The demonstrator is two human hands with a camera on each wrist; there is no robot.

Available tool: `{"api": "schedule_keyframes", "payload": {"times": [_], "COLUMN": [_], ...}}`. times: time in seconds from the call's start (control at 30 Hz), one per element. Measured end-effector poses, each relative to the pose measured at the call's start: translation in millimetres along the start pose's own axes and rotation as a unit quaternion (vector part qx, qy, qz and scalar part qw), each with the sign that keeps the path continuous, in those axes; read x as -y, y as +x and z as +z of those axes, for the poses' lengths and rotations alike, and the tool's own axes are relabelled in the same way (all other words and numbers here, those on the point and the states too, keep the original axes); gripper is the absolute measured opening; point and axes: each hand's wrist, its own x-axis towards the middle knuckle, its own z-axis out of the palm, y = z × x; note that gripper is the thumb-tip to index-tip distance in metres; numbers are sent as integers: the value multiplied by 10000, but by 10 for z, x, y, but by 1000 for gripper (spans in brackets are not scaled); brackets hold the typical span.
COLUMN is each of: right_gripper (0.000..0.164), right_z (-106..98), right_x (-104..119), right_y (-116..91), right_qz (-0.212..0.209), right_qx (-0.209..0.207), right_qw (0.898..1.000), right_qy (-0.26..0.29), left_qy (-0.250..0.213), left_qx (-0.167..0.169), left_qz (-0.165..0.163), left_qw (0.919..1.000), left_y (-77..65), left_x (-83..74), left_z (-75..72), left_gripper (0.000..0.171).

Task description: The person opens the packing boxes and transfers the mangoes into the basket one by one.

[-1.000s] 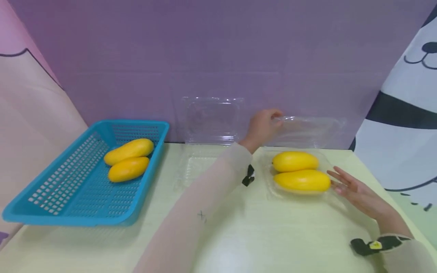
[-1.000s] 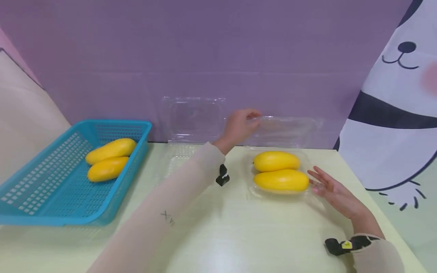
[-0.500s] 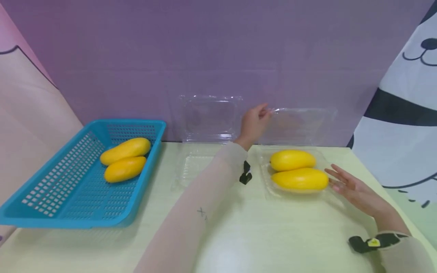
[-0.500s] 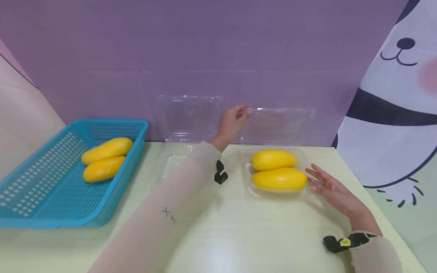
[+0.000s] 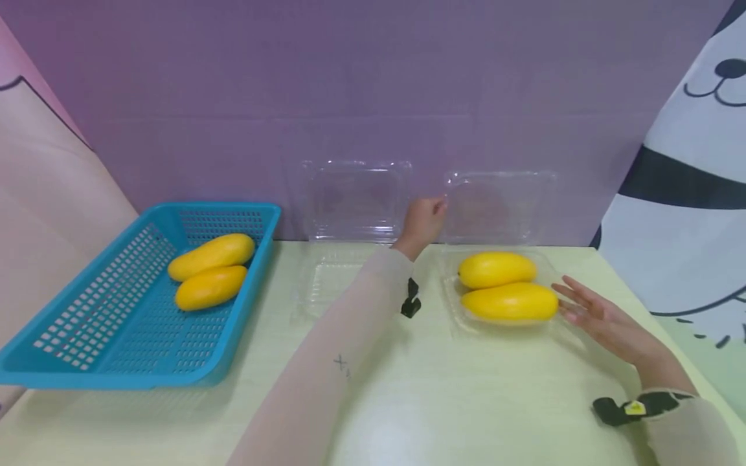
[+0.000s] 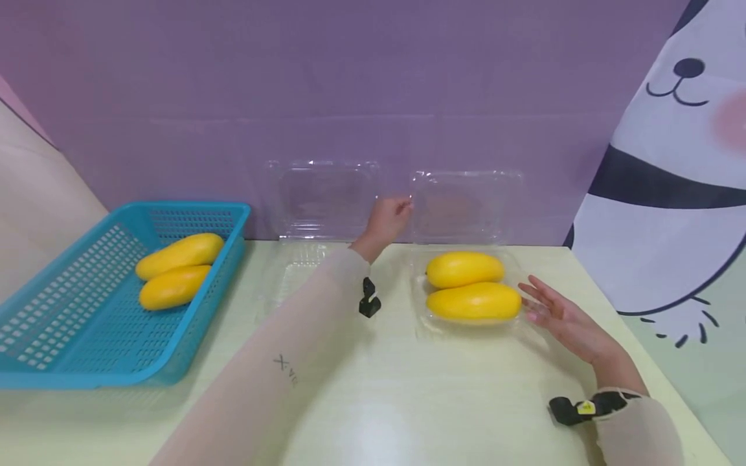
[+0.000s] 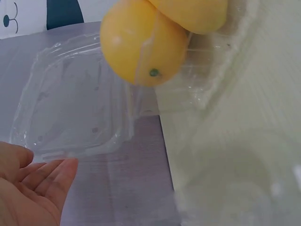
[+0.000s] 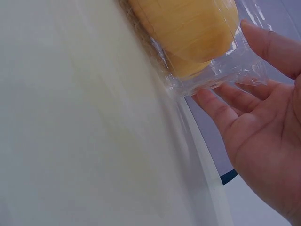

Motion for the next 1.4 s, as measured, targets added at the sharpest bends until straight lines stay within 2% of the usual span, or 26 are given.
{"api": "schedule_keyframes", "payload": {"times": [0.2, 0.33, 0.43, 0.67, 0.83, 1.03, 1.07, 1.2, 1.27, 1.4], "right_gripper": [66, 66, 65, 66, 66, 67, 67, 67, 67, 67], "right_z": [0, -4, -4, -16, -36, -45, -46, -46, -49, -56], "right_x": [-1, -8, -19, -44, -46, -28, -25, -22, -26, -34], "right_y": [7, 11, 6, -5, 4, 5, 4, 6, 6, 2], "right_qz": [126, 114, 79, 218, 200, 332, 362, 419, 399, 331], "right_qx": [-65, -91, -86, -91, -88, -132, -142, -155, -150, -110], "right_qw": [9999, 9999, 9999, 9996, 9995, 9989, 9987, 9984, 9985, 9991], "right_qy": [-50, -47, -58, -184, -218, -297, -315, -348, -336, -234], "left_qy": [185, 227, 466, 882, 1284, 1926, 2035, 2186, 2152, 2027], "left_qx": [424, 633, 742, 810, 759, 852, 893, 1242, 1500, 2092], "left_qz": [21, -65, -50, 31, -13, 75, 147, 471, 569, 433], "left_qw": [9989, 9977, 9961, 9928, 9888, 9775, 9749, 9667, 9633, 9557], "left_y": [-38, -55, -70, -118, -105, -120, -129, -175, -203, -275], "left_x": [121, 139, 128, 61, 0, -144, -175, -280, -329, -449], "left_z": [13, 27, 29, 12, 2, -11, -13, 11, 47, 145], "left_gripper": [39, 37, 35, 29, 9, 35, 30, 37, 33, 45]}}
